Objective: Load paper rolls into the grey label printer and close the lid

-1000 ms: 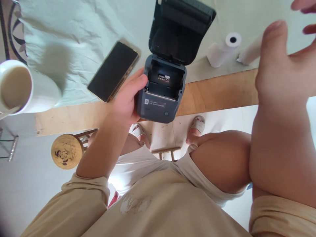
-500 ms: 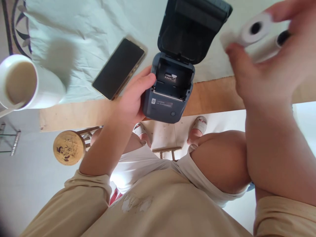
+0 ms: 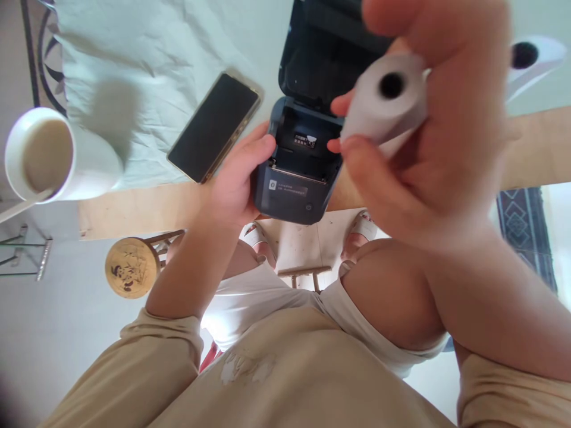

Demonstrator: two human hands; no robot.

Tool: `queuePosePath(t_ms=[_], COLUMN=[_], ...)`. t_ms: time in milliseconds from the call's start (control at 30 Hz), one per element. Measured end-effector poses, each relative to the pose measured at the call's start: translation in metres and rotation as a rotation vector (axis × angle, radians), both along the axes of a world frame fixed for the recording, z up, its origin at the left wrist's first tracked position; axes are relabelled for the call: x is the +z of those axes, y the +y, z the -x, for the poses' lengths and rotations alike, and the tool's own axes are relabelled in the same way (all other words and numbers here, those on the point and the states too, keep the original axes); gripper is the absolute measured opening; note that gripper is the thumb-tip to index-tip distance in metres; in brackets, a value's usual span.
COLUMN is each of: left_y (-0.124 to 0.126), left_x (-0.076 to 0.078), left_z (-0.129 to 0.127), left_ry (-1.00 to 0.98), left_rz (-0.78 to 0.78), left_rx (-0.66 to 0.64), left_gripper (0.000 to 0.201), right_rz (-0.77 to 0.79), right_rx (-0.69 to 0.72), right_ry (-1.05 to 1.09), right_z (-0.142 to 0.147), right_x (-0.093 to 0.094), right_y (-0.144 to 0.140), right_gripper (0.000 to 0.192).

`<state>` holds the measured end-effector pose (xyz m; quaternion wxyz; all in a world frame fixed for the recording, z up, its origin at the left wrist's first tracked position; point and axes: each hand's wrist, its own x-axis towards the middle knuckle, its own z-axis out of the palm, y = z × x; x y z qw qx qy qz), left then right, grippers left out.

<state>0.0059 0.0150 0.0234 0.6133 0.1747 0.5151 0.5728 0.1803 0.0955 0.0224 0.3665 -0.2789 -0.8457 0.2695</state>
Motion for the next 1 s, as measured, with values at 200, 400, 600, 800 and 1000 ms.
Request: queuePosePath(t_ms=[200,400,600,800,1000], left_y=[-0.001,-0.002,-0.002,-0.001,-0.003], left_x=[-0.009,-0.017,-0.017,-0.012,-0.010], left_z=[0.005,0.005,0.006,0.002,-0.001], left_ry=[-0.020,-0.053,-0.071,-0.076,-0.075], left_rz=[-0.088,-0.116,-0.133,-0.096,-0.184], left_rx=[-0.038,-0.046,-0.046,0.008,0.079], left_gripper=[0.016,0.026,0.028,0.020,0.042], right_rz=[-0.242,-0.351,-0.416,-0.398,-0.358], right_rx=[-0.042,0.002,0.010,0.044,0.156], right_ry=[-0.181,-0.239,-0.105,0.002,-0.072], right_z=[0.018,0.026,0.025,0.027,0.028], right_x=[-0.004,0.000,-0.005,0.002,0.003], right_y=[0.006,0.006,0.004,-0.014,-0.023], right_gripper=[0.048,0.011,0.025,0.031,0.024])
